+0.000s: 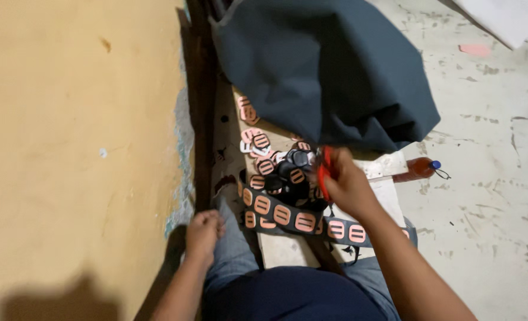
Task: The person uses red-handled scissors to cut individual rectangular shapes from a long strip of dark fabric printed with pink symbols. They hold the strip with the left hand and cut each shape with the right hand, placing the cut pieces on a small wooden stool. The process continues until the strip is fully separated into individual pieces.
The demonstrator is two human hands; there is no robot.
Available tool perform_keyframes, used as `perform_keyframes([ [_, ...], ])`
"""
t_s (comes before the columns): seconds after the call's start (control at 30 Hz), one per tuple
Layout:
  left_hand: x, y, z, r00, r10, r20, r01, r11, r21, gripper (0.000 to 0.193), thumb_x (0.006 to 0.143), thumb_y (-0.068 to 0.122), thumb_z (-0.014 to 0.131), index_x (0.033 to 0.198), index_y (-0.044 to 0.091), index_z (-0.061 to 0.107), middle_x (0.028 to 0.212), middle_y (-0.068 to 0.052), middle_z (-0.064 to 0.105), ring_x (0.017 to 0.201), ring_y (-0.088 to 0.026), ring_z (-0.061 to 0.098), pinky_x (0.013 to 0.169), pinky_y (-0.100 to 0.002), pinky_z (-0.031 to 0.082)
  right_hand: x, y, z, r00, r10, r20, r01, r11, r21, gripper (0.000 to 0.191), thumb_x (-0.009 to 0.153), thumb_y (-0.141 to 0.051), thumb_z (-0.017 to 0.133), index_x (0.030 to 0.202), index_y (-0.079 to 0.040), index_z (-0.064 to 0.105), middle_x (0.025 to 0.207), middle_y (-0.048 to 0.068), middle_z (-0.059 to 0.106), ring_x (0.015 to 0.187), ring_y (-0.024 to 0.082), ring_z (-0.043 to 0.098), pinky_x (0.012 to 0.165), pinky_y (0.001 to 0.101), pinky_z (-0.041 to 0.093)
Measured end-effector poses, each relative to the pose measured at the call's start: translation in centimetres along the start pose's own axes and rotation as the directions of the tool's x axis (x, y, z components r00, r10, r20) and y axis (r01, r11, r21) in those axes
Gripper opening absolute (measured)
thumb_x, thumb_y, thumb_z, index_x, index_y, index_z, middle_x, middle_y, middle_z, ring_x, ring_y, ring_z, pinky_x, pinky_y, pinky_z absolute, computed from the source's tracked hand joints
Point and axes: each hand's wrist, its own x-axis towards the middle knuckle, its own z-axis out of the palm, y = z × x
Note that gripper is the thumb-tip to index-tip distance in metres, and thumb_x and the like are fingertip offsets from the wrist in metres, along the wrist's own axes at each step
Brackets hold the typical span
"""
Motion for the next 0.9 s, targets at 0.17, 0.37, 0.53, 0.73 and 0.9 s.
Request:
perform_keyframes([
  [0.17, -4.0, -5.8, -1.9, 0.974, 0.205, 0.098, -0.221, 0.952, 0.21, 0.024, 0.094, 0.014, 0.066, 0.111, -0.003, 0.07, 0.084, -0.006, 0.072, 0.065, -0.014, 0.063, 0.06, -0.028, 0.053, -6.5, 1.7, 2.4, 0.973, 0.153, 0.172, -0.106, 0.962, -0.252, 0.041, 0.083, -0.011, 0.075, 0.12, -0.004, 0.06, 0.111, 0.014, 0.075, 0.103, 0.023, 0.074, 0.087, 0.0336, 0.058],
  [0.37, -7.3, -6.2, -0.3, 0.791, 0.337, 0.51, -0.426, 0.902, 0.066, 0.044, 0.096, 0.016, 0.067, 0.138, 0.003, 0.058, 0.105, -0.005, 0.065, 0.09, -0.01, 0.062, 0.079, -0.024, 0.053, -9.2, 1.6, 3.3, 0.971, 0.181, 0.159, -0.146, 0.968, -0.205, 0.042, 0.084, -0.013, 0.074, 0.122, -0.005, 0.058, 0.11, 0.014, 0.076, 0.104, 0.024, 0.076, 0.087, 0.0341, 0.059],
  [0.53, -8.4, -6.0, -0.9, 0.753, 0.235, 0.615, -0.437, 0.877, 0.2, 0.046, 0.093, 0.019, 0.067, 0.137, 0.006, 0.057, 0.104, -0.002, 0.069, 0.082, -0.01, 0.061, 0.072, -0.025, 0.052, -11.4, -0.1, 3.8, 0.959, 0.115, 0.26, 0.0, 0.914, -0.405, 0.041, 0.078, -0.007, 0.078, 0.117, -0.006, 0.063, 0.112, 0.013, 0.074, 0.105, 0.027, 0.072, 0.088, 0.0355, 0.057],
  [0.73, -7.6, -7.5, -1.0, 0.677, -0.111, 0.728, 0.052, 0.993, 0.104, 0.045, 0.103, 0.041, 0.056, 0.121, 0.002, 0.067, 0.095, -0.002, 0.071, 0.08, -0.014, 0.068, 0.068, -0.027, 0.054, -13.1, -2.0, 2.7, 0.966, 0.028, 0.258, 0.01, 0.989, -0.148, 0.036, 0.078, -0.003, 0.075, 0.111, -0.003, 0.062, 0.1, 0.01, 0.075, 0.095, 0.019, 0.075, 0.083, 0.0312, 0.06],
  [0.9, -8.5, -4.7, -0.5, 0.553, 0.025, 0.833, 0.556, 0.734, -0.391, 0.04, 0.111, 0.047, 0.055, 0.127, 0.011, 0.062, 0.098, -0.003, 0.07, 0.082, -0.016, 0.067, 0.06, -0.031, 0.051, -14.7, -3.6, -1.4, 0.869, 0.05, 0.492, -0.157, 0.971, 0.18, 0.034, 0.083, -0.005, 0.082, 0.108, -0.001, 0.059, 0.092, 0.008, 0.067, 0.081, 0.011, 0.06, 0.07, 0.0272, 0.052],
])
